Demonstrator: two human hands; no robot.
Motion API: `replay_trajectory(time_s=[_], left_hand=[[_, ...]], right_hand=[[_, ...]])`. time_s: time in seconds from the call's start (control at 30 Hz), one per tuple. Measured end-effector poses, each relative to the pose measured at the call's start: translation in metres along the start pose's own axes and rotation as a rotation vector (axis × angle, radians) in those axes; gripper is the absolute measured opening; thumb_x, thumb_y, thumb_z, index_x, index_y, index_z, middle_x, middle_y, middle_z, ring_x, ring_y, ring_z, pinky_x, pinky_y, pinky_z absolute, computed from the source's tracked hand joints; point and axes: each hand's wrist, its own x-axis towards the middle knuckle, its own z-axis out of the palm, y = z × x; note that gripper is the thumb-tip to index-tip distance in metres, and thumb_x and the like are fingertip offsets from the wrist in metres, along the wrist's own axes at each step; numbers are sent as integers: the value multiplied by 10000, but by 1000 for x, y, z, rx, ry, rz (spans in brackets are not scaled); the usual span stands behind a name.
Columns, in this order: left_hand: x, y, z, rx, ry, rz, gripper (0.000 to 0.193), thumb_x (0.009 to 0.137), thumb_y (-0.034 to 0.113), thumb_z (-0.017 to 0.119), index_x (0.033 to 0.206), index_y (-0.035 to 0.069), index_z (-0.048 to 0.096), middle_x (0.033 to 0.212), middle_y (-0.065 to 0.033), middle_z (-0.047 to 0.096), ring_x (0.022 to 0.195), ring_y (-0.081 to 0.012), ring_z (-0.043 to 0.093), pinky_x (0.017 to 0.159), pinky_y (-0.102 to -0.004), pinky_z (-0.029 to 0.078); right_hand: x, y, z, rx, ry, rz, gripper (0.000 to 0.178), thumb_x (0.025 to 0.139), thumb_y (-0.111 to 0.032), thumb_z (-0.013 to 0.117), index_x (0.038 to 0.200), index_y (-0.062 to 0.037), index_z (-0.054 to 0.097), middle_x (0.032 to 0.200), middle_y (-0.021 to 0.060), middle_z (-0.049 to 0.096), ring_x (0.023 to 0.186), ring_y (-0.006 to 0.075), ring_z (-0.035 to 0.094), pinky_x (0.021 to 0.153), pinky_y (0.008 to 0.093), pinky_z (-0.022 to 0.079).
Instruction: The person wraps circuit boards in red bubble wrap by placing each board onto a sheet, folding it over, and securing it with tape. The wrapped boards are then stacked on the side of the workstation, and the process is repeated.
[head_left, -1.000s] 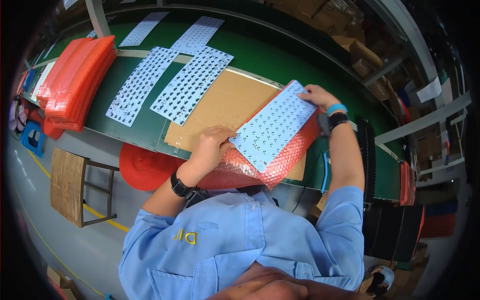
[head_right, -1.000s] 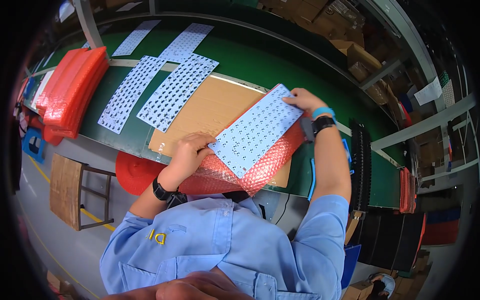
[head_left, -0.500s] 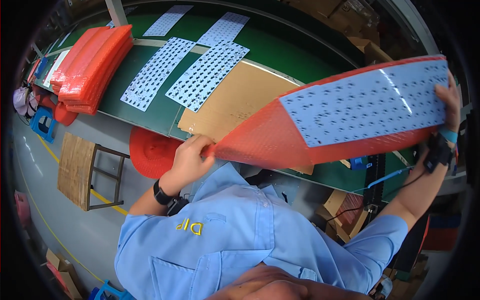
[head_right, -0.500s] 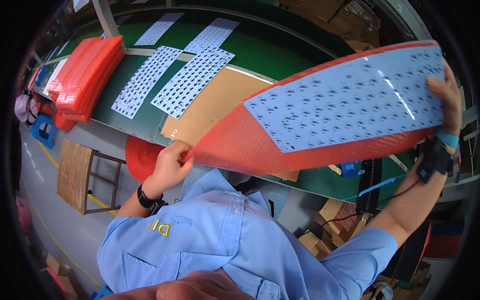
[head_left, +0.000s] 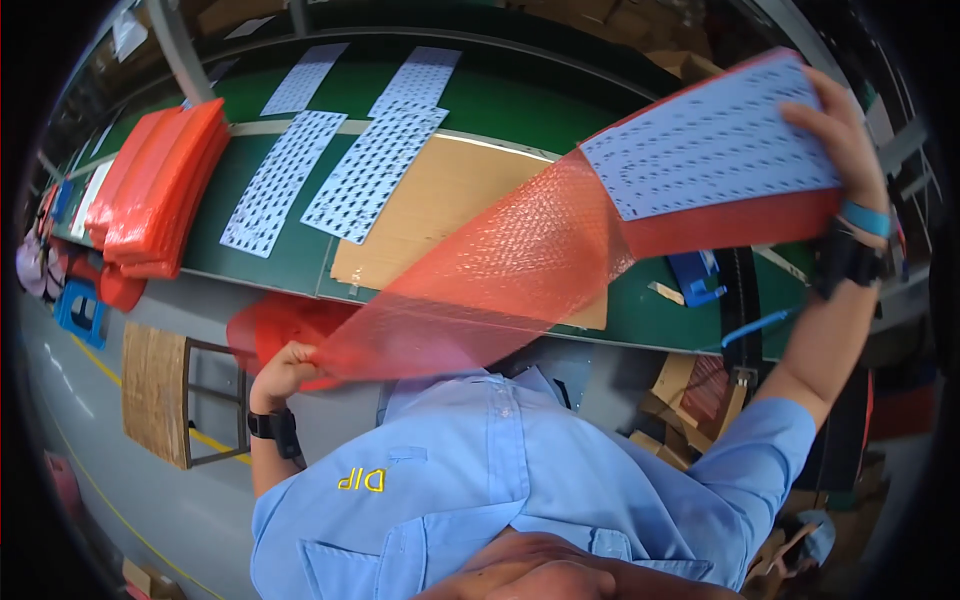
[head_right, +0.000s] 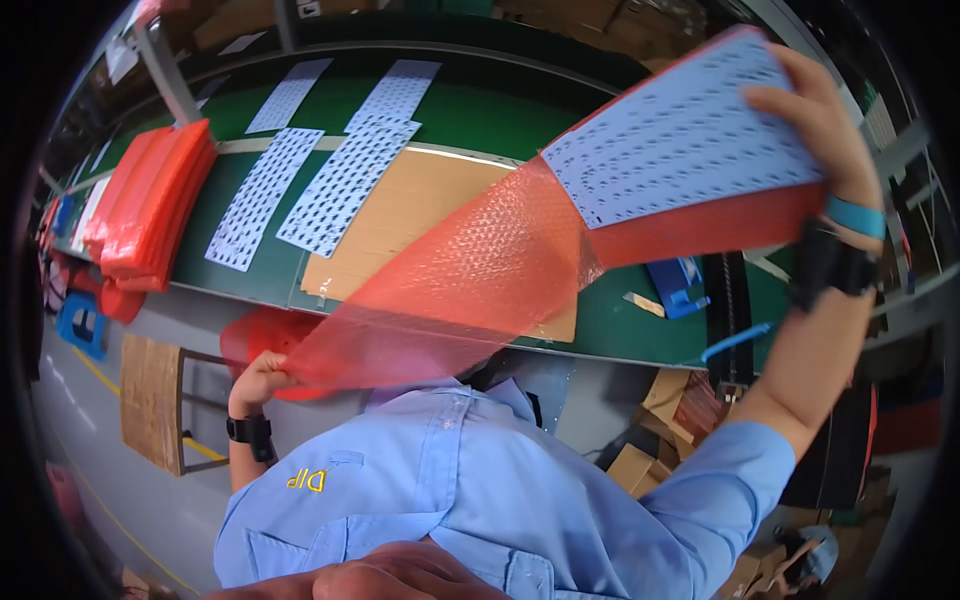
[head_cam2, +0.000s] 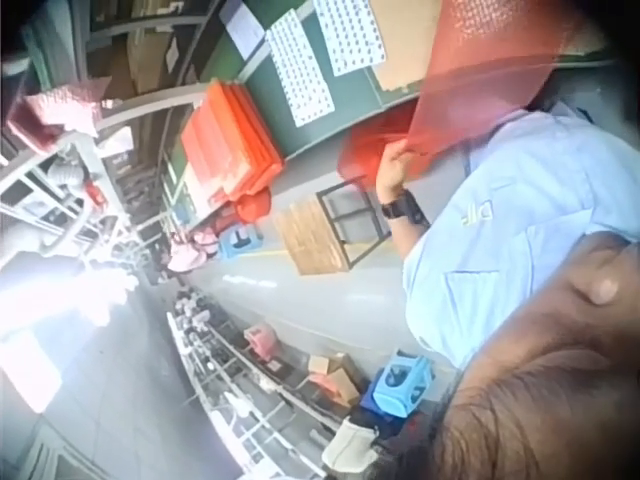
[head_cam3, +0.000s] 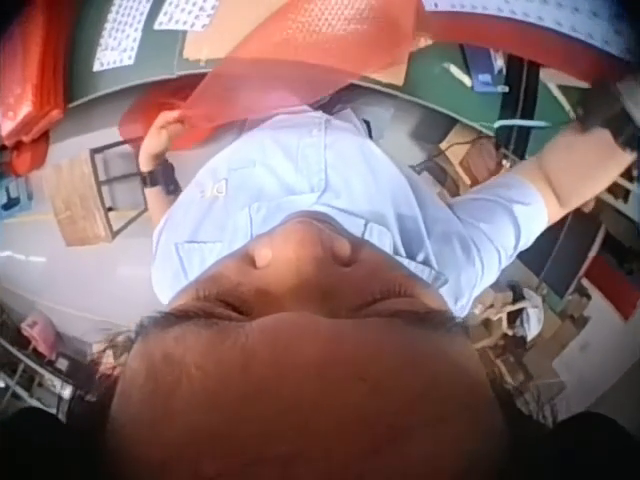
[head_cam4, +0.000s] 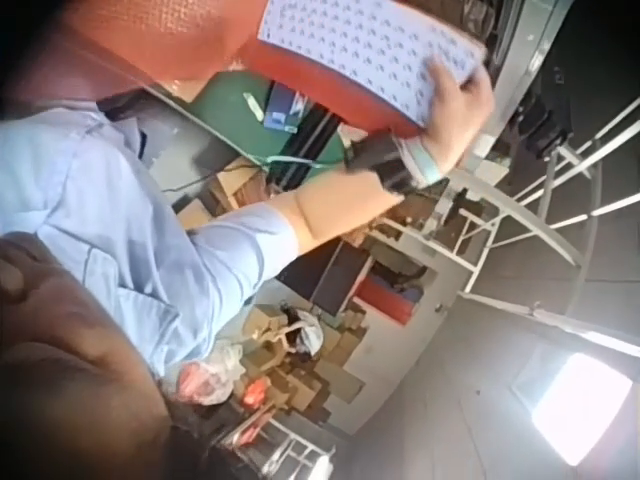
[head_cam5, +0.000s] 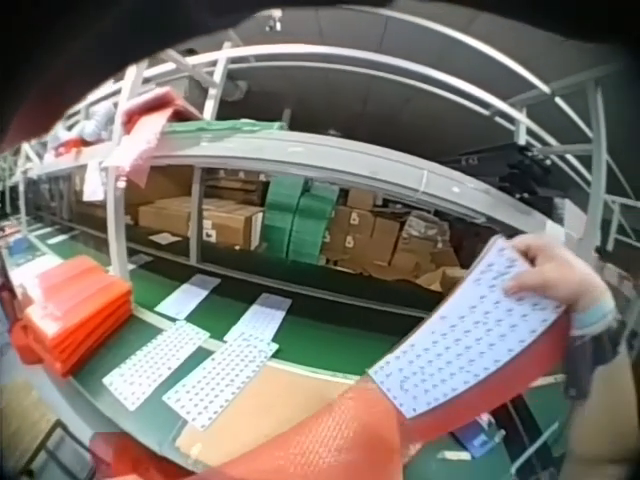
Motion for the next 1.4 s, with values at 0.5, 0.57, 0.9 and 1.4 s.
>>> replay_trajectory(time_s=[0.5, 0.57, 0.9, 1.4], left_hand=[[47, 21, 50, -588, -372, -207, 408, 808, -85, 553, 1208, -102, 633, 1178, -164, 690, 1085, -225, 658, 1009, -336, 477], [53, 19, 42, -565, -374, -208, 393, 833, -69, 545, 1215, -91, 632, 1194, -156, 682, 1089, -204, 651, 992, -321, 481], [113, 152, 7, 402, 7, 138, 251, 940, 200, 646, 832, -19, 701, 741, -45, 682, 685, -119, 608, 647, -297, 502], [495, 268, 143, 1197, 647, -193, 1151, 674, 655, 770, 1495, 1, 298, 1377, -307, 491, 1255, -471, 493, 1042, -502, 393]], right_hand=[[-52, -53, 400, -315, -197, -196, 363, 869, -365, 670, 990, -39, 563, 930, 152, 596, 754, 310, 670, 578, 419, 551], [-38, -50, 404, -302, -196, -205, 368, 868, -370, 669, 993, -40, 564, 942, 150, 593, 760, 307, 669, 577, 419, 550], [-23, -3, 383, -150, -283, -389, 416, 875, -437, 657, 1012, -51, 585, 962, 146, 590, 824, 320, 650, 628, 416, 547], [-30, 18, 353, 99, -228, -472, 417, 850, -432, 701, 954, -39, 607, 904, 141, 615, 791, 316, 654, 645, 403, 542]])
